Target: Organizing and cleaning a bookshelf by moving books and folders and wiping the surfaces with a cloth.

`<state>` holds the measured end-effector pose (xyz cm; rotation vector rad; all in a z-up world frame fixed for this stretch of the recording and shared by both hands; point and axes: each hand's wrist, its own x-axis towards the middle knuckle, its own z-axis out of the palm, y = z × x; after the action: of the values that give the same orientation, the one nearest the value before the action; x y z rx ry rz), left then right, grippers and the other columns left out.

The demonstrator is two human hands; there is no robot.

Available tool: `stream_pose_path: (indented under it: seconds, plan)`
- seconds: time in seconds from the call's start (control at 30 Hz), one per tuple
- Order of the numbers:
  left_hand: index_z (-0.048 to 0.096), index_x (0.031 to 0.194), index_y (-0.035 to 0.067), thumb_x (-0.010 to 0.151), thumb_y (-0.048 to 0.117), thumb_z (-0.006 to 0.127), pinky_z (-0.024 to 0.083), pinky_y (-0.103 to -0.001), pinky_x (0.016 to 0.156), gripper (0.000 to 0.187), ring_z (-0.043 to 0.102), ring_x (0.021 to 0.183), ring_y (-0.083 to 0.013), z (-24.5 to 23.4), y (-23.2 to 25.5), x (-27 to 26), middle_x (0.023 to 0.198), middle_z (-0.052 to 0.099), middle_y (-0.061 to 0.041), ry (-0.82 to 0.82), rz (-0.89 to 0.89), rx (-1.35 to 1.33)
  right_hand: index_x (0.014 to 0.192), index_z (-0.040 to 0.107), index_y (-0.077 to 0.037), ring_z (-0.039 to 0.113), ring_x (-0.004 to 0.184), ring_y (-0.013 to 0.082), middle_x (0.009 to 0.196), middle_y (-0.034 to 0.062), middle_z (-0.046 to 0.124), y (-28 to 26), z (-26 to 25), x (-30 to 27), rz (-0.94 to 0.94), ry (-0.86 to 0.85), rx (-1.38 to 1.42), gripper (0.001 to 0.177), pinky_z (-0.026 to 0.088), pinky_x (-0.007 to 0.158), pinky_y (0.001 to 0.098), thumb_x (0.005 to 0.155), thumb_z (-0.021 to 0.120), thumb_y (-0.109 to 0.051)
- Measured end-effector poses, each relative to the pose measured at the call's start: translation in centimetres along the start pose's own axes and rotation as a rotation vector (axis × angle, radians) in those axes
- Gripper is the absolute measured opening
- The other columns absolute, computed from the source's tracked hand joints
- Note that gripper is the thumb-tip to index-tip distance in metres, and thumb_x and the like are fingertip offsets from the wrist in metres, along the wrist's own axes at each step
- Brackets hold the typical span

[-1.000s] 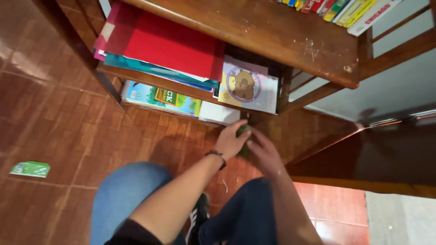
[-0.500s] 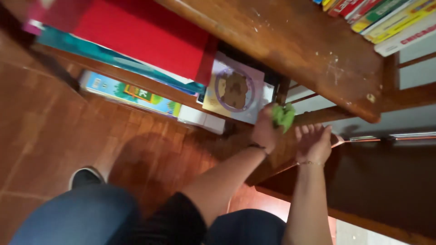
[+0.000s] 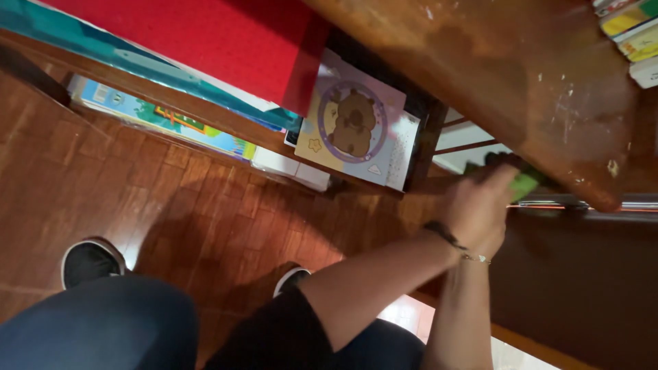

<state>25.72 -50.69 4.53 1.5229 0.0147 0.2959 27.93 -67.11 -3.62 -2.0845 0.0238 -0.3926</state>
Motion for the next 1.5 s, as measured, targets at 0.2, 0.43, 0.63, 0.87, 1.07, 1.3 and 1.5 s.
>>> stream_pose_path:
  seconds: [0.2,0.43,0.63,0.87,1.07,1.3,1.5]
  plan:
    - [0.063,0.125,0.016,0.102,0.024,0.056,0.059,-0.049,0.074,0.025,0.073,0.088,-0.0368,-0.3,-10.6,1.0,0.103,0.073,-0.019,-0.051,-0.116,0.21,0.126,0.052,-0.006,0.057,0.114,0.0283,0.126,0.011,0.059,-4.2,1.8,-1.4,0.341,0.181,0.728,0.043,0.053,0.102,0.0472,0.114,0.052,-0.047]
    - [0.066,0.122,0.016,0.094,0.012,0.056,0.057,-0.049,0.091,0.03,0.071,0.103,-0.0373,-2.0,-8.7,1.2,0.112,0.071,-0.016,-0.124,-0.025,0.425,0.131,0.058,-0.01,0.061,0.126,0.0254,0.137,0.0099,0.064,-5.7,2.5,-1.6,0.344,0.111,0.639,0.048,0.049,0.104,0.0418,0.104,0.045,-0.048]
    - [0.067,0.119,0.017,0.085,0.011,0.065,0.056,-0.043,0.099,0.035,0.062,0.117,-0.0321,0.4,0.1,0.9,0.119,0.07,-0.008,0.063,0.3,0.194,0.135,0.059,-0.006,0.063,0.123,0.0282,0.135,0.0133,0.065,-4.4,2.3,-1.5,0.187,-0.071,0.653,0.046,0.052,0.107,0.0409,0.108,0.046,-0.042]
    - [0.065,0.124,0.016,0.09,0.01,0.06,0.057,-0.046,0.093,0.034,0.062,0.11,-0.0338,-3.7,-2.0,0.2,0.118,0.069,-0.011,0.042,0.221,0.066,0.136,0.056,-0.006,0.061,0.12,0.0306,0.13,0.013,0.063,-4.5,2.5,-1.2,0.157,-0.02,0.167,0.05,0.051,0.1,0.0416,0.109,0.042,-0.045]
    - [0.07,0.119,0.016,0.098,0.011,0.052,0.055,-0.047,0.097,0.028,0.065,0.114,-0.0362,-2.8,-10.1,4.9,0.123,0.069,-0.017,-0.371,-0.114,0.489,0.136,0.056,-0.01,0.059,0.133,0.024,0.142,0.0064,0.062,-7.0,3.7,-1.7,0.308,0.039,0.673,0.05,0.042,0.114,0.0423,0.105,0.041,-0.047]
    - [0.076,0.091,0.014,0.088,0.011,0.056,0.044,-0.042,0.114,0.02,0.061,0.12,-0.0314,0.5,-15.3,8.7,0.129,0.063,-0.011,-0.37,0.203,0.406,0.138,0.055,-0.011,0.057,0.136,0.023,0.147,0.0057,0.059,-7.1,3.9,-1.4,0.321,0.042,0.657,0.049,0.04,0.115,0.0415,0.105,0.043,-0.045]
    - [0.078,0.098,0.014,0.083,0.016,0.063,0.052,-0.044,0.097,0.021,0.05,0.133,-0.0326,-3.0,-8.1,7.1,0.146,0.051,-0.008,-0.51,0.156,0.82,0.141,0.052,-0.01,0.055,0.137,0.0261,0.149,0.009,0.056,-6.0,4.0,-0.9,0.297,-0.016,0.73,0.053,0.041,0.117,0.041,0.103,0.043,-0.047]
